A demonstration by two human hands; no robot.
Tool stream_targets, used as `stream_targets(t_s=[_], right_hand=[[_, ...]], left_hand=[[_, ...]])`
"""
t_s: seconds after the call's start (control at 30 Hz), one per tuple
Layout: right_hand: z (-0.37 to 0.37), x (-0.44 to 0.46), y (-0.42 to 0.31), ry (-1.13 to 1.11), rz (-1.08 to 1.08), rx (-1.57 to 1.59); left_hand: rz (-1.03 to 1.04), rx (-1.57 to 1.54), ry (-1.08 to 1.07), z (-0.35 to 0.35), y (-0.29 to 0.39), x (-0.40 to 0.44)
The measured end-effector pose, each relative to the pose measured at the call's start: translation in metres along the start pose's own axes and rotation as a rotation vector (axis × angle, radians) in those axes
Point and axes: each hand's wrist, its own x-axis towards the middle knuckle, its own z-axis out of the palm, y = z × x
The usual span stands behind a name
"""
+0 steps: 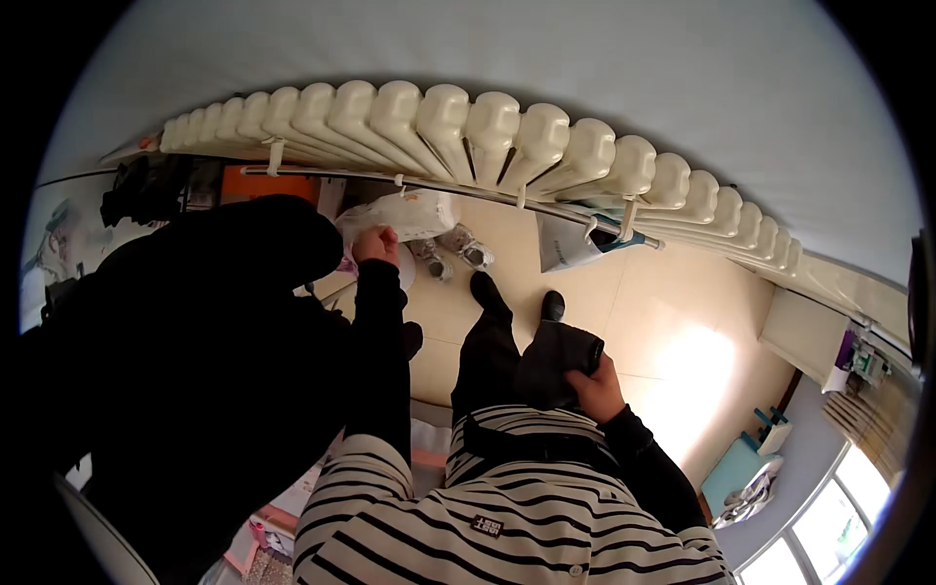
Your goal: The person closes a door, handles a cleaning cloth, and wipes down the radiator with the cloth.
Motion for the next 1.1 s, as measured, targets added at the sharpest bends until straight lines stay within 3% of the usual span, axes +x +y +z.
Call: stream_targets(t_s=[0.1,0.33,0.43,0.6,0.73,0.93,1.0,1.1], right_hand=[[-0.004,-0.003,-0.012,-0.040,-0.021,0.088],[-0.029,-0.001,-0.032,-0.251,-0.357,-0.121],[-0.031,-0.012,-0.064,-0.422,-0.316,-0.039],[-0.024,-0.009,-0.089,-0.928,-0.062,0.046],[0.007,-0.028,-0.093,-1.139,0.044,-0.192],[0.058,-0.024,-0.013,-1.200,0.417,-0.454],[0.073,-0.032,0.014,-1.181,0.345,-0.529],[0.105,-0.056,0.031,-1.205,0.320,-0.625]], left_hand=[[0.065,0.134,-0.045,-0.014,0.000,-0.063],[0.144,0.125,-0.148,-0.006,0.022,-0.251],[0.222,0.115,-0.184,-0.010,0.021,-0.308],[0.328,0.151,-0.179,-0.035,-0.005,-0.377],[0.282,0.148,-0.062,-0.057,-0.043,-0.420],[0.257,0.163,0.025,-0.130,-0.090,-0.447],[0.217,0.199,0.111,-0.151,-0.098,-0.455],[0.324,0.372,0.171,-0.193,-0.107,-0.450]])
